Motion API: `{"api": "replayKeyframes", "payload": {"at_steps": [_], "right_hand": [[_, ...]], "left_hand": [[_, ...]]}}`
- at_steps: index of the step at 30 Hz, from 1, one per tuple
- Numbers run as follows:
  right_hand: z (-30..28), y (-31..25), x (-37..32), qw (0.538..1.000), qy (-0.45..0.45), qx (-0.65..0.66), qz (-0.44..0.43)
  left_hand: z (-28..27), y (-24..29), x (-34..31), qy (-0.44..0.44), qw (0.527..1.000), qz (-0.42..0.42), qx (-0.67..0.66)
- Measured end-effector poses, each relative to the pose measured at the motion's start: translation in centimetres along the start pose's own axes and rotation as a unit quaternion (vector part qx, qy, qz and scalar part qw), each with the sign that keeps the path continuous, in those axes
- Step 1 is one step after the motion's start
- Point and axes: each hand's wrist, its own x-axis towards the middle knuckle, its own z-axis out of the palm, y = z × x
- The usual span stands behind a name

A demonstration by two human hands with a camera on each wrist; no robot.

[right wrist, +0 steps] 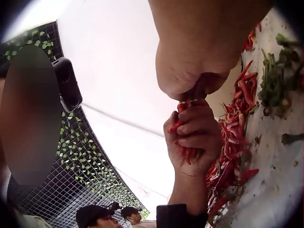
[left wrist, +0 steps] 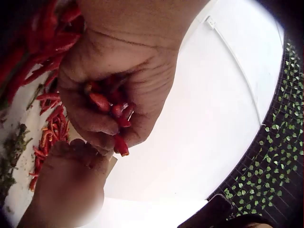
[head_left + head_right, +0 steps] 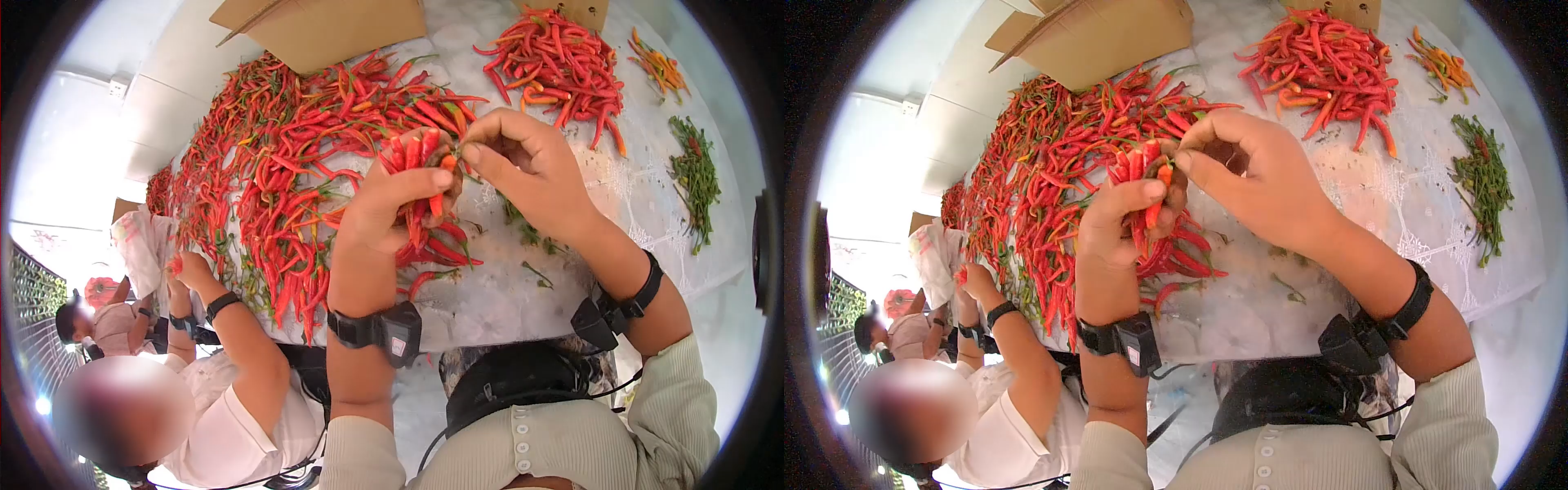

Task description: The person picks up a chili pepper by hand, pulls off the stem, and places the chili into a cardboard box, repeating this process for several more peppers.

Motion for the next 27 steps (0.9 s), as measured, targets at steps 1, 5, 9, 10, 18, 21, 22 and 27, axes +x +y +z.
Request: {"api": "replayKeyframes", "payload": {"at_steps": [1,5,9,10,18,21,22,27], "right_hand": [[0.1,-0.1,-0.2,1.000,0.016,-0.023,0.006],[0.2,0.8,0.0,0.997,0.051,-0.051,-0.003],[0.0,0.5,0.0,0.992,0.021,-0.127,0.001],[-0.1,0.4,-0.1,0.987,0.000,-0.161,0.001],[0.3,0.4,-2.0,0.894,-0.289,-0.322,-0.116],[0.3,0.2,-1.7,0.901,-0.279,-0.320,-0.086],[0.2,0.6,-1.5,0.913,-0.267,-0.295,-0.085],[-0.2,0.4,0.0,0.970,-0.077,-0.210,-0.097]], "left_hand": [[0.0,0.1,-0.1,0.011,1.000,-0.011,-0.006],[-0.6,0.0,0.2,0.045,0.999,0.009,-0.023],[-1.6,0.3,0.3,0.022,0.997,0.012,-0.079],[-1.7,0.4,0.3,0.011,0.996,0.021,-0.087],[-1.7,0.4,0.4,0.032,0.989,0.076,-0.123],[-2.2,0.4,0.6,0.043,0.984,0.085,-0.148],[-2.3,0.4,0.6,0.038,0.983,0.083,-0.162],[-1.9,0.5,0.7,0.035,0.983,0.094,-0.156]]}}
